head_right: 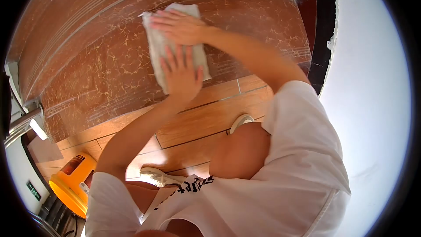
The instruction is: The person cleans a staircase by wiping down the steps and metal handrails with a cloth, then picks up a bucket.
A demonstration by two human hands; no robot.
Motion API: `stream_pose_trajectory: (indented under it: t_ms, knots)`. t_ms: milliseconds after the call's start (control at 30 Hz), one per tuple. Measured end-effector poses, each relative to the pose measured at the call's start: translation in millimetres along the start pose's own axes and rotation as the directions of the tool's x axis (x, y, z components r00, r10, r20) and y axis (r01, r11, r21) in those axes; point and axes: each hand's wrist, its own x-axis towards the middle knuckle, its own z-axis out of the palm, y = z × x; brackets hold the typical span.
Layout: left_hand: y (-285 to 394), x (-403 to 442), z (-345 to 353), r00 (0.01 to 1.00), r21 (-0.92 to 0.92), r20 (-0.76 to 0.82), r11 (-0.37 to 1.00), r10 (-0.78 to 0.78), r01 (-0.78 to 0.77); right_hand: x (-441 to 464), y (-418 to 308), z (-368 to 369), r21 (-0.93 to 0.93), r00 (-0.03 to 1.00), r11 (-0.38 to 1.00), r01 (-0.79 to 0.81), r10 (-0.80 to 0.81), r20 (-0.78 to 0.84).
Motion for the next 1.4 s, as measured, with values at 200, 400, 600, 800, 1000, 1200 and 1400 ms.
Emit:
stream_pose_trajectory:
  t_ms: [200,400,600,800,1000,1200,1400]
  knots:
    - [157.7,53.1,70.5,0.985,-0.132,-0.007,0.976,0.172,-0.172,-191.7,94.7,-46.9,0.071,0.964,0.962,-0.263,0.259,0.053]
    - [157.0,54.5,69.6,0.984,-0.230,-0.053,0.956,0.173,-0.181,-194.9,92.7,-44.7,0.068,0.969,0.967,-0.246,0.247,0.000]
    - [87.1,12.0,31.0,0.997,-0.014,0.019,0.997,-0.072,0.072,-79.8,37.9,-15.5,0.131,1.000,0.991,-0.011,0.013,-0.017]
    - [49.0,5.9,22.4,0.991,0.031,-0.110,0.997,-0.072,0.076,-36.1,23.9,4.5,0.234,0.978,0.966,0.112,-0.066,-0.198]
    - [117.8,60.1,57.5,0.982,0.020,-0.131,0.991,0.137,-0.135,-142.4,102.3,-15.4,0.190,0.983,0.978,-0.090,0.118,-0.142]
    - [210.8,133.5,94.1,0.916,-0.095,-0.142,0.916,0.376,-0.391,-280.7,177.2,-51.1,0.106,0.907,0.909,-0.403,0.412,-0.091]
    - [250.5,196.5,117.8,0.808,-0.147,-0.096,0.795,0.581,-0.589,-361.1,224.9,-51.1,0.065,0.772,0.786,-0.615,0.616,-0.158]
